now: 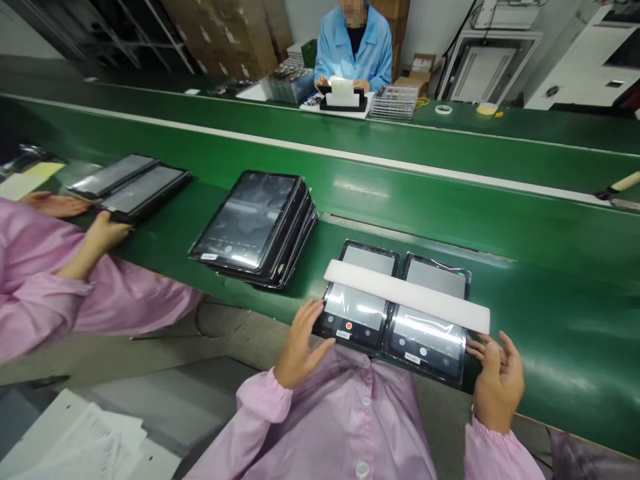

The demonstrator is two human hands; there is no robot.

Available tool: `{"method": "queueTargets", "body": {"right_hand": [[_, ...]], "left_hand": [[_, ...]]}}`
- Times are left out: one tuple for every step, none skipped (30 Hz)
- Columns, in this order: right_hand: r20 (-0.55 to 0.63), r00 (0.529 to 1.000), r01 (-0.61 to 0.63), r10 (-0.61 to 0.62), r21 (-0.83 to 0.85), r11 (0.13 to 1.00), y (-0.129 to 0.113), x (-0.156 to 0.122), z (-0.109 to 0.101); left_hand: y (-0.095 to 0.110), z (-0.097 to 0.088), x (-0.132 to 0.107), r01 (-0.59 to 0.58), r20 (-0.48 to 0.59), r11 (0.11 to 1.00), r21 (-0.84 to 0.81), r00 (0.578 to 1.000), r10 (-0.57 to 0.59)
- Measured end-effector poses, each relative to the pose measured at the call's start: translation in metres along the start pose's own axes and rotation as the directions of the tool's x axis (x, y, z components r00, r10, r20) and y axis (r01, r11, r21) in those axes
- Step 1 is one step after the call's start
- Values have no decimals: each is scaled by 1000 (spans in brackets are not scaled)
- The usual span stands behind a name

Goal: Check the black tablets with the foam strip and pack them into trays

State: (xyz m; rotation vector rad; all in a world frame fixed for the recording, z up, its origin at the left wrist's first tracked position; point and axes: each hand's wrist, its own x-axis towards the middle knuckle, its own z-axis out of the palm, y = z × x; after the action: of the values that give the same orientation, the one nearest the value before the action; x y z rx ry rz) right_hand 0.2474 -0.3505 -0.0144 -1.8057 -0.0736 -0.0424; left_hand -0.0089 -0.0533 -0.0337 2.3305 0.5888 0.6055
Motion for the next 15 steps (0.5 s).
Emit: {"method": "queueTargets", "body": {"right_hand": [[-4,1000,16,-16,-5,1000,0,0,1],[-6,999,32,-32,-12,999,0,-1,1],[-8,999,44,-44,-19,999,0,-1,1],[-10,999,52,-53,-24,998,1,-2,1],[-10,998,57,-57,-27,998,1,-3,1],[-9,998,58,-58,-28,998,1,-3,1],[-7,998,57,-57,-28,998,2,-3,2],[-7,998,56,-56,-28,998,1,-3,2],[-7,999,53,-53,-30,998,1,-3,2],[-9,999,50,-51,-33,998,0,-3,3],[-12,999,49,-50,-37,998,-1,-3,3],[-14,999,49,-50,-40,998,-2,-3,3],[-16,999,51,-52,-42,998,-3,-3,4],[-15,998,52,-53,-43,998,-4,-4,4],[-13,998,55,-56,-43,998,-4,-4,4]], "left_hand": [[6,1,0,-49,12,999,14,999,49],[12,3,0,-87,31,996,26,996,87],[17,4,0,-110,51,993,36,993,108],[20,5,1,-122,68,992,45,991,119],[23,6,2,-126,81,991,53,989,122],[24,6,4,-129,93,990,60,988,123],[24,7,5,-131,101,989,66,987,124],[24,7,6,-133,96,989,65,987,127],[24,7,7,-136,80,989,57,988,131],[23,8,8,-139,55,989,44,989,137],[23,8,8,-140,22,990,28,990,140],[22,9,8,-137,-14,990,15,990,138],[21,9,8,-133,-50,991,4,990,133],[20,10,8,-124,-79,992,-4,989,124],[18,11,7,-112,-99,994,-9,989,110]]}}
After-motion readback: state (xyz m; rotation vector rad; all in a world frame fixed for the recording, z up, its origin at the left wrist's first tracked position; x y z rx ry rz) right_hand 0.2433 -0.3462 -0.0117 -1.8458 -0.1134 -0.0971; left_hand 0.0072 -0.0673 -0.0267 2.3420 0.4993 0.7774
